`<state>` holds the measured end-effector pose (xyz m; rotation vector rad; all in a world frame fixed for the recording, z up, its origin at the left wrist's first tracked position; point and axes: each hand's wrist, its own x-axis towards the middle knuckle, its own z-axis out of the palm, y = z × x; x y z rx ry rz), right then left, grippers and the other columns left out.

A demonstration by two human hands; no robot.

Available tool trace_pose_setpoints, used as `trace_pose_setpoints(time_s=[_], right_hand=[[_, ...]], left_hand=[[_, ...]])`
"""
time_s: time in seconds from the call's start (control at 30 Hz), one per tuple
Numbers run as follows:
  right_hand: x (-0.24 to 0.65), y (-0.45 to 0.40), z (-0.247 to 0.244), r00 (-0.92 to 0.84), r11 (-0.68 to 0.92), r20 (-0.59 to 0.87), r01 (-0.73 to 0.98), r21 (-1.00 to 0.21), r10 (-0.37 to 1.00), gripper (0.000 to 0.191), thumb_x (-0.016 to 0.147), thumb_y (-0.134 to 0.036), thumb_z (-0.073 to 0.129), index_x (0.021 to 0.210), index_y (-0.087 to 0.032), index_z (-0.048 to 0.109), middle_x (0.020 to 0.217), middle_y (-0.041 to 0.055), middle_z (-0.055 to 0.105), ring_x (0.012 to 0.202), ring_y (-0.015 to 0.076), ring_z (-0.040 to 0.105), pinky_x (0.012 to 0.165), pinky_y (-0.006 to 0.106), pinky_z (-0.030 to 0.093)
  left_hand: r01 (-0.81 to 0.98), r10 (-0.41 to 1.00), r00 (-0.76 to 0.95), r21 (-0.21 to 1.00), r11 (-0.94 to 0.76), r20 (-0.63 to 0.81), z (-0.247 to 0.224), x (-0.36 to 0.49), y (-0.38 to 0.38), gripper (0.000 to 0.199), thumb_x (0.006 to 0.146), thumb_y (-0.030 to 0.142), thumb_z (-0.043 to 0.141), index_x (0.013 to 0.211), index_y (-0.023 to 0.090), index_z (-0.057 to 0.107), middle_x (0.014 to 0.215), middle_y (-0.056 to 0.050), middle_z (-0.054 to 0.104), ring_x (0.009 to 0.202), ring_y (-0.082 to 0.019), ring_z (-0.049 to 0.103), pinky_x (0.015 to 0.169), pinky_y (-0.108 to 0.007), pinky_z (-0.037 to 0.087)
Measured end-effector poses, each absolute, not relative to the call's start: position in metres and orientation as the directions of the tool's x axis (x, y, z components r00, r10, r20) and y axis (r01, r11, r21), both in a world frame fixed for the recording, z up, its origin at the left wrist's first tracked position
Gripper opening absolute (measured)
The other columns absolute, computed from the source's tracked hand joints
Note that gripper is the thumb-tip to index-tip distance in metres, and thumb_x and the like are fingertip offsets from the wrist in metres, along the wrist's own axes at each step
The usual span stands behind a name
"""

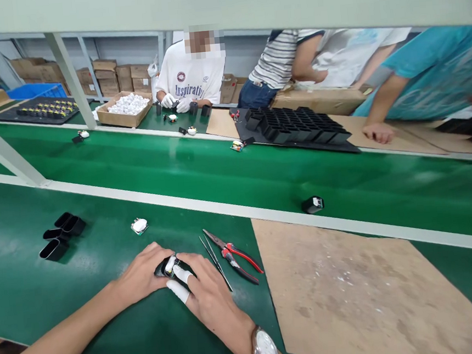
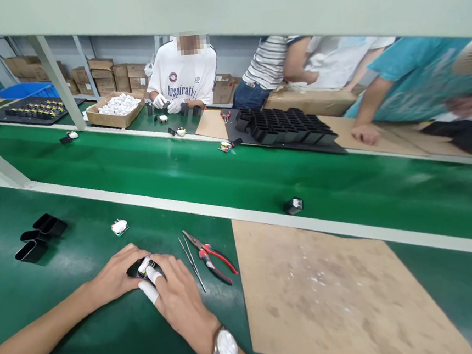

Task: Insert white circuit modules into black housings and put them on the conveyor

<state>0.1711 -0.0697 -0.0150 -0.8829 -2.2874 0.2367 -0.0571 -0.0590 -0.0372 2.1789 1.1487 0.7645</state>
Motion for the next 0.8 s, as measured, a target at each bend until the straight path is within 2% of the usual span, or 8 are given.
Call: trace_pose_setpoints(time_s=[0.2,0.3,0.37,0.47,0.57,0.7,0.8], right_hand=[[0.171,-0.065,-0.027,-0.497,0.755,0.575,0.502,-0.421,0.65,0.013,0.104,-0.026,0.064,0.116,-0.021,0.064,0.122,0.0129,0.068,0.106,0.0284,0.068,0.086,0.046,0.062],[0.172,-0.062,-0.031,-0.471,0.728,0.556,0.466,-0.502,0.685,0.03,0.103,-0.028,0.066,0.132,-0.021,0.06,0.118,0.012,0.065,0.107,0.0268,0.067,0.089,0.045,0.062],[0.173,-0.06,-0.032,-0.493,0.715,0.519,0.447,-0.538,0.699,0.041,0.103,-0.028,0.066,0.142,-0.021,0.055,0.121,0.0126,0.062,0.111,0.0266,0.065,0.093,0.045,0.062],[0.174,-0.059,-0.033,-0.543,0.725,0.488,0.425,-0.542,0.683,0.039,0.104,-0.023,0.063,0.143,-0.021,0.055,0.125,0.0132,0.061,0.114,0.0263,0.063,0.096,0.043,0.061],[0.175,-0.059,-0.032,-0.593,0.757,0.475,0.452,-0.472,0.65,0.038,0.103,-0.016,0.06,0.141,-0.021,0.057,0.123,0.0131,0.063,0.109,0.0271,0.062,0.091,0.044,0.061],[0.177,-0.058,-0.029,-0.691,0.823,0.448,0.494,-0.28,0.567,0.044,0.098,-0.005,0.055,0.14,-0.016,0.059,0.124,0.0163,0.065,0.106,0.0322,0.061,0.085,0.049,0.061],[0.178,-0.059,-0.03,-0.689,0.824,0.453,0.494,-0.278,0.566,0.046,0.097,-0.003,0.054,0.141,-0.015,0.058,0.123,0.0161,0.066,0.105,0.0318,0.062,0.083,0.048,0.061]], left_hand=[[0.519,0.855,0.464,0.712,-0.473,0.23,-0.035,-0.057,-0.057,0.042,0.096,0.039,0.077,0.133,0.023,0.064,0.115,-0.008,0.075,0.1,-0.026,0.065,0.088,-0.039,0.055],[0.472,0.843,0.479,0.739,-0.481,0.243,-0.032,-0.056,-0.056,0.037,0.099,0.035,0.074,0.134,0.023,0.067,0.11,-0.008,0.075,0.103,-0.025,0.064,0.091,-0.039,0.055],[0.459,0.828,0.504,0.736,-0.498,0.246,-0.03,-0.056,-0.055,0.026,0.1,0.034,0.073,0.123,0.022,0.072,0.105,-0.007,0.074,0.1,-0.024,0.062,0.09,-0.037,0.053],[0.478,0.817,0.518,0.706,-0.523,0.254,-0.028,-0.055,-0.054,0.018,0.1,0.036,0.072,0.104,0.019,0.074,0.1,-0.007,0.071,0.096,-0.024,0.058,0.086,-0.036,0.051],[0.485,0.822,0.517,0.709,-0.511,0.239,-0.029,-0.056,-0.054,0.021,0.101,0.038,0.071,0.098,0.018,0.072,0.099,-0.007,0.068,0.096,-0.023,0.057,0.085,-0.035,0.05],[0.466,0.815,0.535,0.726,-0.506,0.225,-0.03,-0.057,-0.054,0.024,0.098,0.041,0.074,0.101,0.018,0.071,0.1,-0.006,0.068,0.098,-0.023,0.057,0.088,-0.035,0.049],[0.464,0.818,0.534,0.734,-0.497,0.216,-0.029,-0.057,-0.054,0.024,0.098,0.042,0.075,0.101,0.018,0.072,0.1,-0.006,0.068,0.098,-0.023,0.057,0.088,-0.034,0.049]])
